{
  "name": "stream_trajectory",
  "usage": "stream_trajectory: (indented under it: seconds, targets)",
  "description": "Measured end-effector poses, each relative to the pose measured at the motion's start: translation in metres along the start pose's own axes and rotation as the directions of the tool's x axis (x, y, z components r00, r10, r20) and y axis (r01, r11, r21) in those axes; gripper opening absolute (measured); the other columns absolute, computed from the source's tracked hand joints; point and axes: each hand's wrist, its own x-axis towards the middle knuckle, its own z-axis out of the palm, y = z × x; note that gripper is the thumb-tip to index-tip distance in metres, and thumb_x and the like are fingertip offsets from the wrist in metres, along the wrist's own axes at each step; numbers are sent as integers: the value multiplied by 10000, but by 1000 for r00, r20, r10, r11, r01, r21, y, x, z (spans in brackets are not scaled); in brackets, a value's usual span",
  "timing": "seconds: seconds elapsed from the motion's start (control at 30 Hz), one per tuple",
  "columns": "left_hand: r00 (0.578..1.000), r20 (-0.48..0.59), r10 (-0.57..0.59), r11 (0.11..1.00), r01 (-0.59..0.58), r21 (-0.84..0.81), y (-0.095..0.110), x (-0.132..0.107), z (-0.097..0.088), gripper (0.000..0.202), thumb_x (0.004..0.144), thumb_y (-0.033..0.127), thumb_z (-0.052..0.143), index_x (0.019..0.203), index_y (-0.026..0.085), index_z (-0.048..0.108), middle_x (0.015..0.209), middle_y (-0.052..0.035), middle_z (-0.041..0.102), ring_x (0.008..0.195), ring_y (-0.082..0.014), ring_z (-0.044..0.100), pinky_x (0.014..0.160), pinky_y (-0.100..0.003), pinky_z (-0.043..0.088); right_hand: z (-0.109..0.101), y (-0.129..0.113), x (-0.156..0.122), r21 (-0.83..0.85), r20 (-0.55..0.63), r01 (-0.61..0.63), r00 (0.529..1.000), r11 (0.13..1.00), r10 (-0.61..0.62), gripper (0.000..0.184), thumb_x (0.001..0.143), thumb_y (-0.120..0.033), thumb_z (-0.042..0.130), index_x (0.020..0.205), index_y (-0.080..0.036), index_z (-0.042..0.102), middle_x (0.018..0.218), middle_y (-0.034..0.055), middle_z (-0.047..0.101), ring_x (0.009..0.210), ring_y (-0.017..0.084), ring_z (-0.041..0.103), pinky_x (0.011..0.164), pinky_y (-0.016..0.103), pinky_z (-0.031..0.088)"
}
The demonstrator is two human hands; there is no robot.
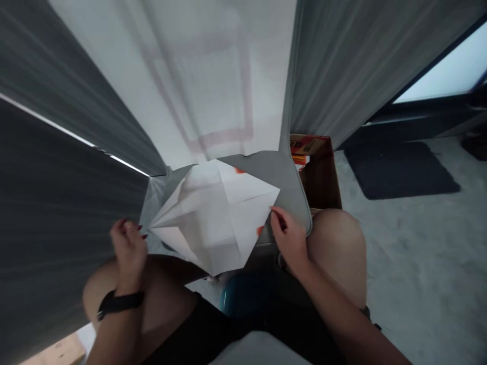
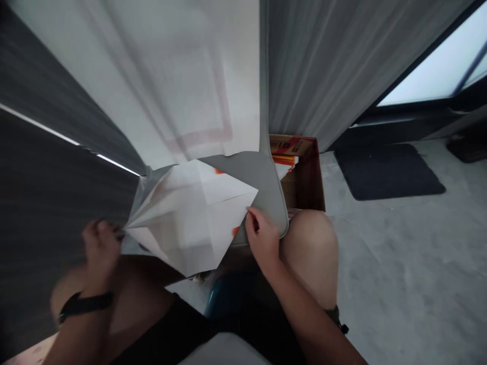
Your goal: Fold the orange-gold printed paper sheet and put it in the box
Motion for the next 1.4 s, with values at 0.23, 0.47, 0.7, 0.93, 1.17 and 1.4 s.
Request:
stream_trajectory:
  seconds: [0.23,0.47,0.7,0.93,1.17,1.4]
  targets:
    - [861,160,-482,697,487,-526,-7,-34,13,455,957,586,426,1004,189,642,884,-33,639,652,-122,599,553,-225,406,5,9,-4,-153,-49,98,993,983,-106,533,991,-577,446,1122,-179,777,917,103,768,725,228,653,726,380,508]
    - [929,257,-265,574,366,-732,-12,-46,34,394,685,526,826,708,185,630,694,31,617,645,-116,535,622,-231,413,6,14,-6,-326,-65,250,956,912,-285,623,1010,-603,370,1083,-142,782,913,137,746,787,257,657,756,398,493]
    - [947,236,-220,486,316,-815,-21,-46,48,447,691,587,859,800,172,736,801,-21,727,758,-158,617,743,-277,478,17,15,-10,-471,-148,220,935,854,-322,616,1005,-561,368,1091,-117,787,938,172,733,800,269,633,711,389,454]
    - [929,230,-291,445,344,-827,-22,-44,55,457,634,587,888,763,181,721,788,-21,702,744,-153,589,721,-272,458,20,14,-12,-542,-168,201,925,816,-339,572,981,-506,388,1096,-122,795,942,166,748,819,282,643,672,377,430]
    - [908,265,-326,438,393,-809,-24,-40,53,348,673,479,853,736,189,672,742,4,650,726,-159,577,702,-282,443,21,9,-13,-557,-173,173,932,812,-317,563,960,-486,393,1091,-117,797,928,169,747,841,296,657,662,380,430]
    - [918,251,-307,469,375,-800,-22,-37,51,342,682,485,815,698,192,639,697,11,611,694,-161,564,669,-283,445,22,10,-15,-497,-169,152,949,855,-267,548,976,-503,393,1132,-134,768,1000,185,744,902,337,681,758,447,492]
